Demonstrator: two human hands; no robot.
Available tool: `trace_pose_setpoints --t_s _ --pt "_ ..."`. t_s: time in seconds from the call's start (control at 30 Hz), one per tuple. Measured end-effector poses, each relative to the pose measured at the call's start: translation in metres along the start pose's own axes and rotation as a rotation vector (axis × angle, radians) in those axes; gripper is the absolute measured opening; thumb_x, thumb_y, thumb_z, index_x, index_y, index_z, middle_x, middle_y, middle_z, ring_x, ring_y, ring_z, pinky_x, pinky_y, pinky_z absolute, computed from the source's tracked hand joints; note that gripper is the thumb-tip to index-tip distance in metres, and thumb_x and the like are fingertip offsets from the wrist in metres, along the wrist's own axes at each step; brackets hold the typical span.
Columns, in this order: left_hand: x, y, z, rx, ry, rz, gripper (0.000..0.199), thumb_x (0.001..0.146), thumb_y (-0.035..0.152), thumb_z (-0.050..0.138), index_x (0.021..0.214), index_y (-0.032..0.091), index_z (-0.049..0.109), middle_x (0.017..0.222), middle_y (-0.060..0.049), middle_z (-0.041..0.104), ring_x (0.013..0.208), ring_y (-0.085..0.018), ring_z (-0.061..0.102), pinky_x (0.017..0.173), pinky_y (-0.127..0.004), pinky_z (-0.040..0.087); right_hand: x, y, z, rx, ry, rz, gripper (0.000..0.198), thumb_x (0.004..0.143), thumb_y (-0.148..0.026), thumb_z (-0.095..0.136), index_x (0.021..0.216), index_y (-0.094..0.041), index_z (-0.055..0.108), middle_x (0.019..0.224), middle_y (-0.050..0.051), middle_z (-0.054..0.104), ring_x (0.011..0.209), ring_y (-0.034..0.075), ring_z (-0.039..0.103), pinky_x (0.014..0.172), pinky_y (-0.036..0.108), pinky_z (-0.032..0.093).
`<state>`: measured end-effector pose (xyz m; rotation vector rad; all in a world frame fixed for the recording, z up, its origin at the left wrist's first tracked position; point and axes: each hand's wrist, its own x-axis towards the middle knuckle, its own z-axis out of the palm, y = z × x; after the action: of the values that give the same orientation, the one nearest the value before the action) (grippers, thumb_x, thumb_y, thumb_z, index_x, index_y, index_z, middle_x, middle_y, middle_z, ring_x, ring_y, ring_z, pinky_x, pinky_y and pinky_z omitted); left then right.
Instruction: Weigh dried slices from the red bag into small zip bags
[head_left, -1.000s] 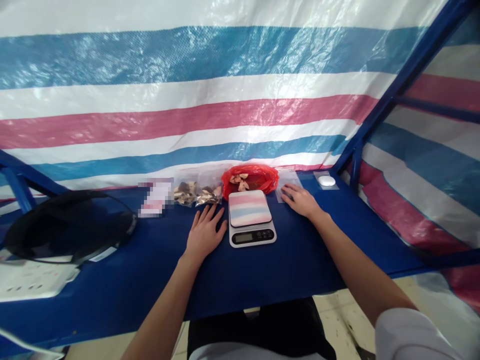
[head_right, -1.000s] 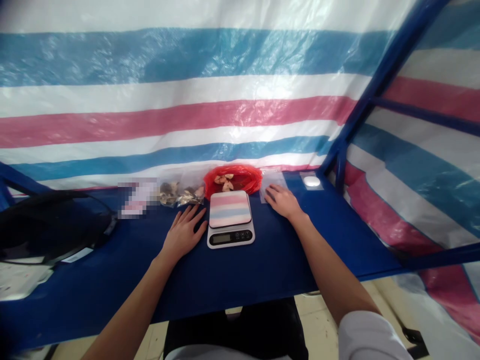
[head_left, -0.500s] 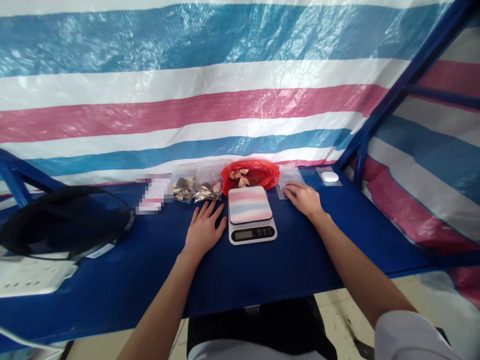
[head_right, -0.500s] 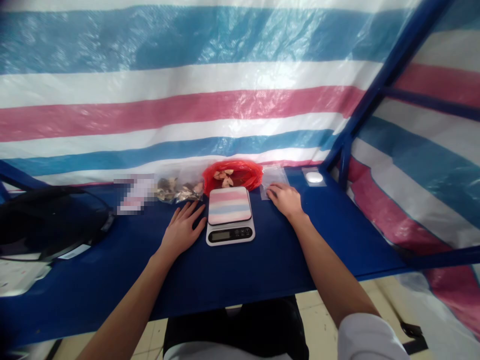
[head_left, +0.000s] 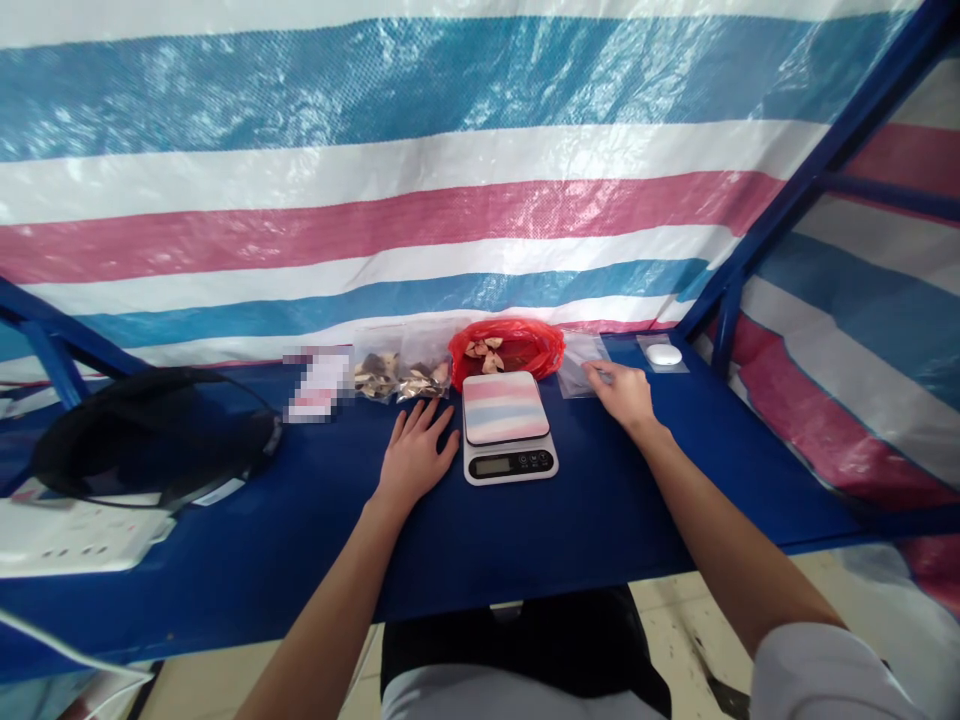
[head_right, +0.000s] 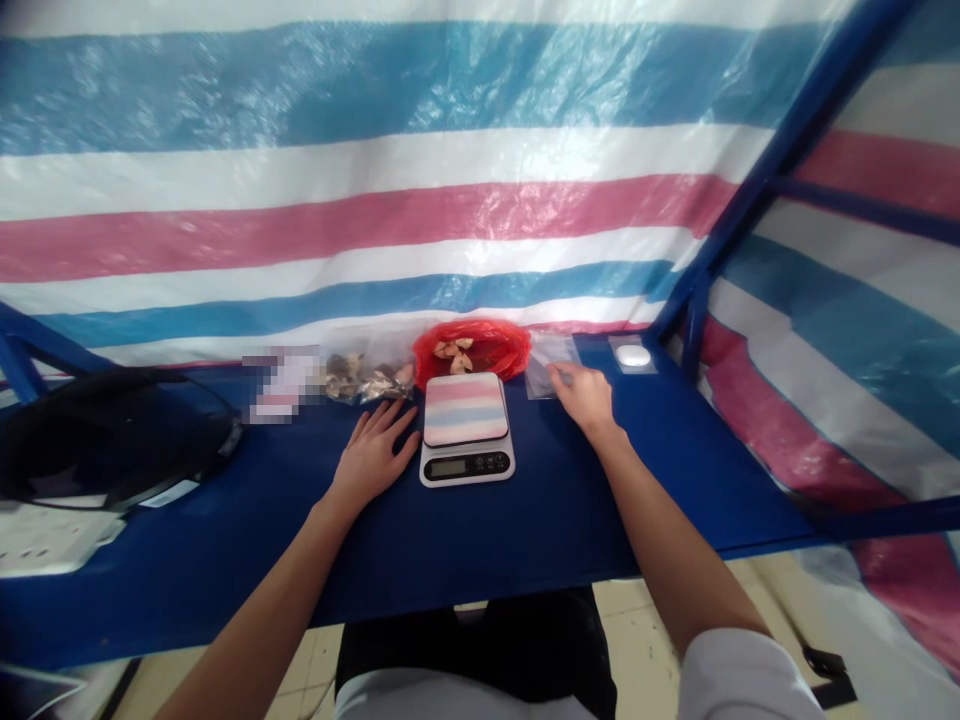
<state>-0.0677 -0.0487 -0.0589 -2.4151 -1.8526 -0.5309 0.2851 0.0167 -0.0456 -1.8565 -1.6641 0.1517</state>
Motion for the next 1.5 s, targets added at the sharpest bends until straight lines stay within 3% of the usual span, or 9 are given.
trace_pose_setpoints --t_s 0.23,0.47,0.6,0.73,0.9,1.0,1.13,1.33,1.5 --pt "0.001 -0.004 -0.009 -0.161 0.106 -0.012 0.038 0.097 0.035 0.052 0.124 0.018 0.072 0.138 -0.014 0.066 0.132 -0.032 0.06 0.113 -0.05 0.046 -0.006 -0.013 -0.03 0.388 0.055 -0.015 0.036 0.086 -0.05 0.065 0.098 -0.021 0.081 0.099 0.007 0.081 0.097 0.03 0.074 0.093 0.041 0.055" --pt "0.008 0.018 -0.036 -0.506 0.243 -0.035 0.031 0.094 0.04 0.056 0.105 0.021 0.078 0.119 -0.011 0.075 0.112 -0.027 0.07 0.103 -0.042 0.054 -0.012 -0.044 -0.054 0.844 -0.115 0.028 0.037 0.079 -0.053 0.074 0.094 -0.019 0.081 0.094 0.005 0.081 0.091 0.029 0.076 0.086 0.043 0.06" --pt "0.032 0.045 -0.048 -0.938 0.134 -0.151 0.034 0.09 0.047 0.061 0.104 0.019 0.076 0.114 -0.01 0.076 0.108 -0.027 0.07 0.099 -0.041 0.055 -0.015 -0.068 -0.051 1.001 -0.225 0.018 0.033 0.075 -0.051 0.08 0.089 -0.021 0.082 0.092 0.004 0.081 0.091 0.028 0.076 0.088 0.042 0.06" --pt "0.062 0.068 -0.051 -1.367 -0.097 -0.319 0.042 0.081 0.054 0.072 0.107 0.02 0.074 0.115 -0.01 0.075 0.111 -0.027 0.067 0.096 -0.04 0.055 -0.017 -0.093 -0.039 1.159 -0.368 0.037 0.031 0.072 -0.05 0.083 0.086 -0.023 0.082 0.089 0.004 0.08 0.086 0.026 0.076 0.08 0.04 0.062" --pt "0.088 0.079 -0.044 -1.626 -0.275 -0.454 0.041 0.077 0.051 0.078 0.101 0.018 0.075 0.106 -0.012 0.077 0.104 -0.025 0.069 0.094 -0.036 0.052 -0.016 -0.116 -0.027 1.349 -0.428 0.091 0.029 0.063 -0.047 0.089 0.077 -0.024 0.08 0.081 0.002 0.078 0.075 0.022 0.073 0.068 0.036 0.063" --pt "0.092 0.077 -0.041 -1.691 -0.388 -0.5 0.039 0.08 0.051 0.075 0.098 0.017 0.076 0.098 -0.011 0.077 0.096 -0.024 0.071 0.083 -0.032 0.054 -0.015 -0.122 -0.022 1.397 -0.441 0.092 0.032 0.062 -0.049 0.089 0.076 -0.022 0.079 0.079 0.003 0.077 0.075 0.022 0.073 0.067 0.036 0.063" --pt "0.089 0.069 -0.041 -1.746 -0.382 -0.522 0.036 0.076 0.04 0.08 0.103 0.017 0.077 0.1 -0.01 0.077 0.094 -0.022 0.07 0.079 -0.03 0.054 -0.015 -0.12 -0.016 1.417 -0.441 0.118 0.035 0.062 -0.052 0.088 0.078 -0.022 0.078 0.084 0.004 0.079 0.075 0.022 0.074 0.067 0.036 0.063" --pt "0.086 0.048 -0.043 -1.721 -0.136 -0.516 0.039 0.062 0.028 0.09 0.097 0.017 0.079 0.094 -0.005 0.076 0.076 -0.013 0.065 0.072 -0.024 0.051 -0.015 -0.101 -0.006 1.392 -0.45 0.199 0.036 0.064 -0.051 0.088 0.08 -0.02 0.079 0.08 0.005 0.079 0.072 0.019 0.074 0.066 0.031 0.062" --pt "0.09 0.036 -0.053 -1.431 0.052 -0.373 0.039 0.067 0.039 0.086 0.098 0.017 0.079 0.093 -0.006 0.078 0.077 -0.017 0.066 0.069 -0.027 0.053 -0.011 -0.095 -0.009 1.293 -0.573 0.185 0.042 0.075 -0.058 0.081 0.09 -0.018 0.081 0.088 0.008 0.08 0.081 0.023 0.077 0.068 0.031 0.063"
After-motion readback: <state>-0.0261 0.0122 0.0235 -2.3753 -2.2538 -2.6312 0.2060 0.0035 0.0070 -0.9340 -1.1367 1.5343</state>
